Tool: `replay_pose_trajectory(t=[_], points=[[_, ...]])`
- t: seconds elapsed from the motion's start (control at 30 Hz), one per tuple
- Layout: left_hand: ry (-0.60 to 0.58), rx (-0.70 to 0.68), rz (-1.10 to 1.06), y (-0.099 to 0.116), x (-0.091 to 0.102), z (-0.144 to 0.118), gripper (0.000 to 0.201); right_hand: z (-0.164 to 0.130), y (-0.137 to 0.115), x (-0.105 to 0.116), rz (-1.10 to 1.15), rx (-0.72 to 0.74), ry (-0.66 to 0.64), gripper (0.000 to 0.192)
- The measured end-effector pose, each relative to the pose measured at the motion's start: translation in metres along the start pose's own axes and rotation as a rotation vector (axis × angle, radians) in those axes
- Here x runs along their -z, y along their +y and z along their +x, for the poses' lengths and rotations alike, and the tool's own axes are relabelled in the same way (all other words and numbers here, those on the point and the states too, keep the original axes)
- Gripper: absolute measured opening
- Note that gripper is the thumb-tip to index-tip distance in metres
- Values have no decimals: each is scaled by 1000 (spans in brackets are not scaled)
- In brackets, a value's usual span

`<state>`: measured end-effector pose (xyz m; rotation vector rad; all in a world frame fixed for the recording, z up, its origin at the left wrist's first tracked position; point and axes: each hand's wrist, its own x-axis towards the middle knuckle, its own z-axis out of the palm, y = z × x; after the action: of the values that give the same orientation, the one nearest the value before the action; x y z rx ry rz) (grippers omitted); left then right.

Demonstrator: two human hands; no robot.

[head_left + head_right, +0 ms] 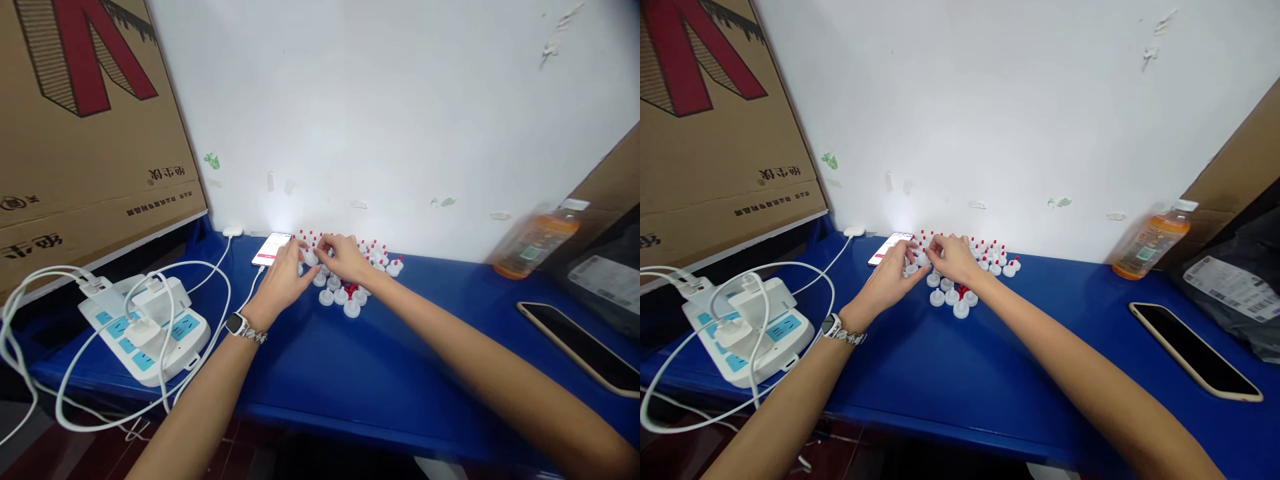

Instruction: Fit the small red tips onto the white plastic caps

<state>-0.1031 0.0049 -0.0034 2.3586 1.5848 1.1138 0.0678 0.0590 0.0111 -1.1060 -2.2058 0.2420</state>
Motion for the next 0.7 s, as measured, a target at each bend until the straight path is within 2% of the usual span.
replay_pose_trajectory(t=[0.07,0.1,0.17,0.23,0.3,0.4,0.57,0.63,0.7], points=[[195,-82,65,13,-4,-2,56,-20,-6,9,192,-70,94,19],[211,-114,69,19,-6,-4,56,-30,-9,14,272,-94,113,20],[87,-172,67,28,-11,-6,43,-50,-10,21,331,-103,106,23],[-56,-183,62,34,-13,-8,35,-65,-9,27,273,-59,64,26],[-140,-195,78,37,-14,-8,34,-74,-6,31,171,7,35,29],[-148,-255,175,41,-14,-7,34,-76,-3,34,117,37,69,34],[-86,-298,296,47,-17,-1,31,-69,-5,30,379,-172,115,49],[-77,-283,257,49,-17,0,30,-64,-6,28,422,-250,117,54],[-99,-234,124,50,-16,1,32,-61,-3,31,420,-285,133,55]])
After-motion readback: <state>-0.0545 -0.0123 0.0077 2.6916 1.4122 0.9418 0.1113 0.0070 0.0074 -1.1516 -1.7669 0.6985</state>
